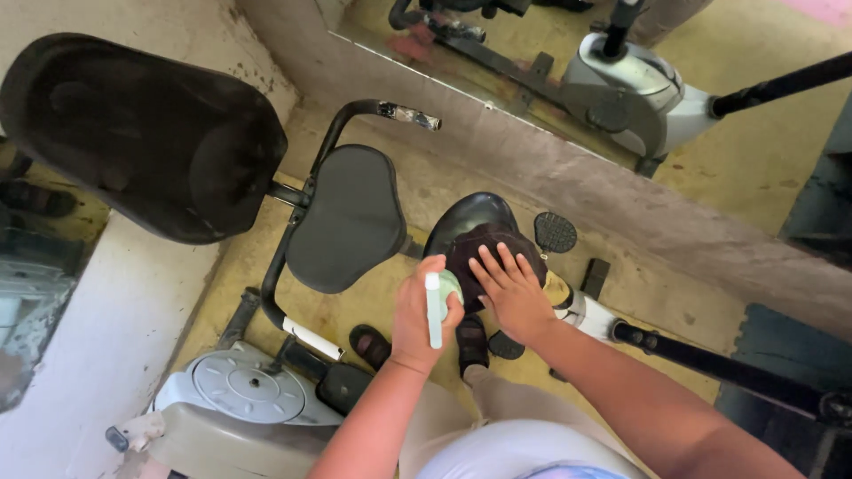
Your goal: Cleaning and wiping down various exercise bikes and gym equipment using a spray bottle and cloth.
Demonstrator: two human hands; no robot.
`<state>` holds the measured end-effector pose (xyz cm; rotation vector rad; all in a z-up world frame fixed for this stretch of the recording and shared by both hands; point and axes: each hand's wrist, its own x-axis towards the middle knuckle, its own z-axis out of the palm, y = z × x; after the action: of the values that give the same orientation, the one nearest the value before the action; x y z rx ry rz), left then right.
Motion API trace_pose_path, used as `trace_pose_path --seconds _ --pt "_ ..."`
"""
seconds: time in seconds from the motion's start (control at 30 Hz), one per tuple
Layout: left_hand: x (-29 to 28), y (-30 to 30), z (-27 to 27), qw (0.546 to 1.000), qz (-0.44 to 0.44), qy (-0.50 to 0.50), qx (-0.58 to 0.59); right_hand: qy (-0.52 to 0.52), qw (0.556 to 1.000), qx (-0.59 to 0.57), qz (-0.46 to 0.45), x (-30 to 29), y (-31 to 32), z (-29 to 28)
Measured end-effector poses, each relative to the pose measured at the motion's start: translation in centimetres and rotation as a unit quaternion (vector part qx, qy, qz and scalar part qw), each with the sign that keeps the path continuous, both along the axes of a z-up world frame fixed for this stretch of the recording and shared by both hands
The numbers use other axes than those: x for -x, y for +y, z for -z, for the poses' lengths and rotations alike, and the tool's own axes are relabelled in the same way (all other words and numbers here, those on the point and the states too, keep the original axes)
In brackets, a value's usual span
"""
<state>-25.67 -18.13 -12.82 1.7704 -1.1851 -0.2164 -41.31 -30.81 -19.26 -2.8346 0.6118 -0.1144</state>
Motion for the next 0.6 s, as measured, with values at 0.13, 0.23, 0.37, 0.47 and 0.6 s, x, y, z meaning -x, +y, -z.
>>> trace_pose_path --seconds 0.13,0.23,0.37,0.47,0.6 --pt "0.3 -0.1 0.3 1.000 -0.005 -0.015 0.014 0.017 0.999 -0.027 -0.006 -2.7 -3.4 0.1" --pt "0.3 -0.4 0.4 0.999 0.001 -0.030 0.031 0.000 0.999 -0.053 0.012 -5.5 -6.8 1.8" --pt "0.6 -0.3 0.7 0.999 -0.006 -0.044 0.000 0.038 0.982 -0.127 0.138 -10.2 -9.5 3.9" --pt "0.6 -0.3 0.6 0.999 0.003 -0.041 0.001 0.069 0.977 -0.117 0.164 -11.0 -8.5 3.2" --pt "0.4 -0.2 1.2 0.998 0.006 -0.057 -0.002 -0.015 0.997 -0.061 0.042 -7.1 -4.8 1.9"
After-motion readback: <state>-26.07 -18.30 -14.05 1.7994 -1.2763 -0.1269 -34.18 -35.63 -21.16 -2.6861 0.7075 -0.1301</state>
